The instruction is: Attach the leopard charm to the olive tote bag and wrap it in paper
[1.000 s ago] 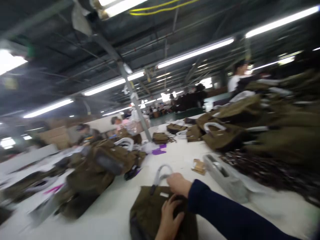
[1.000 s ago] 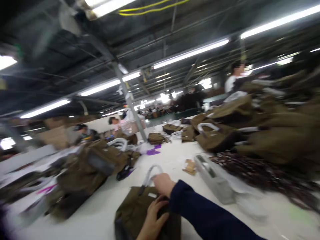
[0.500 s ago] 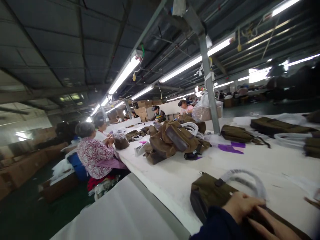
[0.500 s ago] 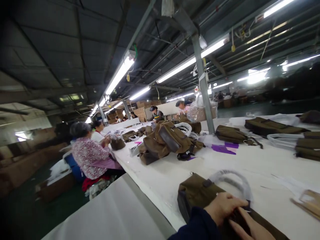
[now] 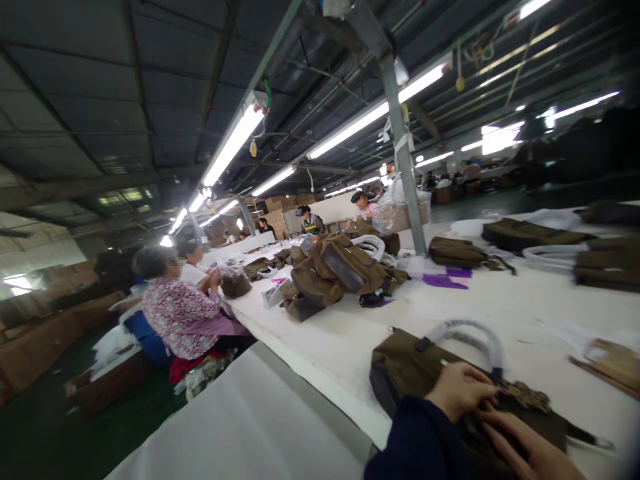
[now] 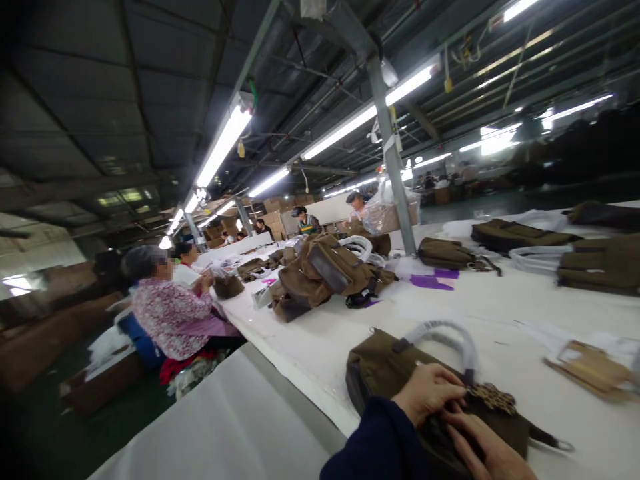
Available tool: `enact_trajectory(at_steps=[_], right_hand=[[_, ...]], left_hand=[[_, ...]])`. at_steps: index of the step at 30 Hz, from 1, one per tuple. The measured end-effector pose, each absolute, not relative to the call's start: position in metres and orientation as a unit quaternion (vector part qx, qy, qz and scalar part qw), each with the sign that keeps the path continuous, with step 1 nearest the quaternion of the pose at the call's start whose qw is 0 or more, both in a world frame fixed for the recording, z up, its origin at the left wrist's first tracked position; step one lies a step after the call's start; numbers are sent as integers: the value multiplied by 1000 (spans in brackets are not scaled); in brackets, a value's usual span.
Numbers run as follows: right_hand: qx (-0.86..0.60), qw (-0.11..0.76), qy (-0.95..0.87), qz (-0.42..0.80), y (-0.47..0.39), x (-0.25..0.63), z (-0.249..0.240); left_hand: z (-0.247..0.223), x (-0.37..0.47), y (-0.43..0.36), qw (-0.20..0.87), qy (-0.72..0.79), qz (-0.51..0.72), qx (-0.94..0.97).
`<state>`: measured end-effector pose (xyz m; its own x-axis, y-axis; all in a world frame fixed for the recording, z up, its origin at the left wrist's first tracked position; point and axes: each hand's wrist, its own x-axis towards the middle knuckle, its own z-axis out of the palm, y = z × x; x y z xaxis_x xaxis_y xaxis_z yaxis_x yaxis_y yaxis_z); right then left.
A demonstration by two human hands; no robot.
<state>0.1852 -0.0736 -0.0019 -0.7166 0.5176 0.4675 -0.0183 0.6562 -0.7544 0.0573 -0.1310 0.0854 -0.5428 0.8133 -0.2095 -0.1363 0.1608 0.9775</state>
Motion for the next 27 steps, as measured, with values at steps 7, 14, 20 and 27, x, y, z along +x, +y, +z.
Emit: enact_trajectory(at_steps=[7,14,20,27], right_hand=[[-172,339,-831,406,-103,214,48],[-235,359,-733,528,-103,217,60],[-316,360,-773,416,-71,204,77],[-367,260,-852,266,-60,198,78]], left_hand=[[77,56,-144,414,600,595,339],[70,60,-152,408,586,597,365],[67,61,-151,399,600,589,365],[73,61,-153,411,610,569,367]])
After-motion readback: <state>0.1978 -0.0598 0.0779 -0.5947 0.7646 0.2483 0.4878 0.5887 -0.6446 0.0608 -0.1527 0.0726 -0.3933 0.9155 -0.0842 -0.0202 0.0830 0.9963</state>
